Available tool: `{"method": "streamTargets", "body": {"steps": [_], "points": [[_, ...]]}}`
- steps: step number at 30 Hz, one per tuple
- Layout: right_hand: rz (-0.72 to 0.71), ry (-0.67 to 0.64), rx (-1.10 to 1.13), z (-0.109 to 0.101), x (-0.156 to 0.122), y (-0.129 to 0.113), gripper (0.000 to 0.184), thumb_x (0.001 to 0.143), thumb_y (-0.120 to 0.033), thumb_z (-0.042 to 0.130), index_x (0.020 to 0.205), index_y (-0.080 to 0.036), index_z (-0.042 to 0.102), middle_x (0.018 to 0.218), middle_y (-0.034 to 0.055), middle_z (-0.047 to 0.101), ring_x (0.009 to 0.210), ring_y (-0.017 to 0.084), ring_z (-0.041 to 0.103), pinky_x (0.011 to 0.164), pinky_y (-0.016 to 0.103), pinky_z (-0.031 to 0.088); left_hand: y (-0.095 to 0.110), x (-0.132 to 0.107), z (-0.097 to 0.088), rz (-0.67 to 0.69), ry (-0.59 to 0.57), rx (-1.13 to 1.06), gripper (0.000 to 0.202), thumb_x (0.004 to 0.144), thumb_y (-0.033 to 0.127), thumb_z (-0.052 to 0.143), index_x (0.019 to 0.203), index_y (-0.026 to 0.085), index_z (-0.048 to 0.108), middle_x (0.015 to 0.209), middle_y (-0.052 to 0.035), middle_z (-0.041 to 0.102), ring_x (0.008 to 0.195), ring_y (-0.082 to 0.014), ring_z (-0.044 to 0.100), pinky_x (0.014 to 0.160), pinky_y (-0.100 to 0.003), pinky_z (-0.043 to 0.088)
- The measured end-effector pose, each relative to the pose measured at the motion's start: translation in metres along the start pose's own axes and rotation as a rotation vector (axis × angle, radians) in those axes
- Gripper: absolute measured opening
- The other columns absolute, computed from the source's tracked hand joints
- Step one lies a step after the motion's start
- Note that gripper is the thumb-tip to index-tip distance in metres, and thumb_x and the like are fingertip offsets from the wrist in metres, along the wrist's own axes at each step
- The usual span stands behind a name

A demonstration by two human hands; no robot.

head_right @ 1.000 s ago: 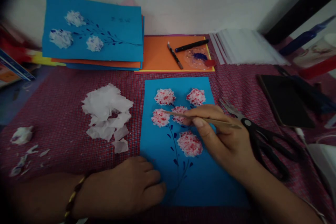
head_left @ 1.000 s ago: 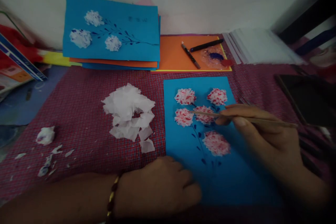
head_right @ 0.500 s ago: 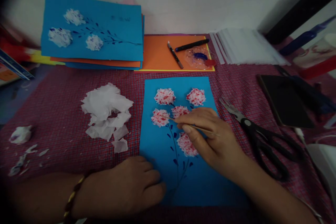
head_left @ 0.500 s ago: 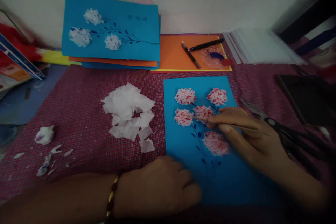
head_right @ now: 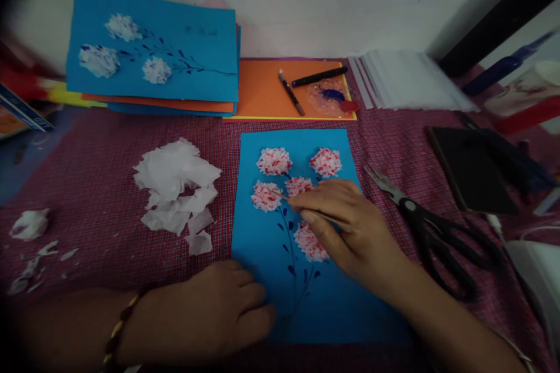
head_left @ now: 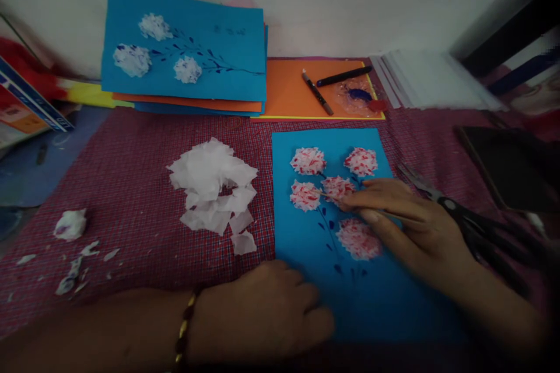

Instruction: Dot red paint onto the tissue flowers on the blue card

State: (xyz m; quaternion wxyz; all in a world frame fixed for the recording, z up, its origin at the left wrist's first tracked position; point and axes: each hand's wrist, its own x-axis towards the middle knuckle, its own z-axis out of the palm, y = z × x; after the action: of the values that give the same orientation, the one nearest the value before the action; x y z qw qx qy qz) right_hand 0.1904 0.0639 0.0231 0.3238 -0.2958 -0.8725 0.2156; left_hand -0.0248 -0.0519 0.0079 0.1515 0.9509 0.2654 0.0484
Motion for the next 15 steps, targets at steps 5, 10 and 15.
{"method": "streamTargets", "body": {"steps": [5, 10, 15], "points": [[0.126, 0.088, 0.071, -0.007, -0.001, -0.004, 0.021, 0.087, -0.02, 0.056, 0.101, -0.029, 0.068, 0.088, -0.0008, 0.073, 0.088, 0.018, 0.067, 0.081, 0.034, 0.054, 0.0, 0.0, 0.0, -0.003, 0.01, 0.005, 0.008, 0.092, 0.022, 0.052, 0.088, 0.02, 0.046, 0.073, 0.0019, 0.055, 0.061, -0.0143, 0.05, 0.051, -0.033, 0.036], [0.328, 0.275, 0.216, -0.011, 0.003, -0.001, 0.017, 0.09, -0.026, 0.053, 0.095, -0.026, 0.069, 0.079, 0.0003, 0.07, 0.076, 0.016, 0.067, 0.072, 0.031, 0.057, -0.001, 0.001, 0.002, 0.011, 0.019, 0.011, 0.01, 0.091, 0.021, 0.055, 0.088, 0.019, 0.046, 0.072, 0.0021, 0.056, 0.063, -0.014, 0.052, 0.054, -0.032, 0.039], [0.281, 0.181, 0.185, -0.005, 0.004, 0.002, 0.018, 0.089, -0.025, 0.054, 0.098, -0.027, 0.069, 0.084, 0.0003, 0.072, 0.079, 0.015, 0.068, 0.075, 0.032, 0.057, -0.001, 0.001, 0.002, 0.013, 0.034, 0.025, 0.009, 0.09, 0.021, 0.056, 0.088, 0.019, 0.047, 0.07, 0.0021, 0.056, 0.061, -0.0142, 0.052, 0.05, -0.032, 0.038]]}}
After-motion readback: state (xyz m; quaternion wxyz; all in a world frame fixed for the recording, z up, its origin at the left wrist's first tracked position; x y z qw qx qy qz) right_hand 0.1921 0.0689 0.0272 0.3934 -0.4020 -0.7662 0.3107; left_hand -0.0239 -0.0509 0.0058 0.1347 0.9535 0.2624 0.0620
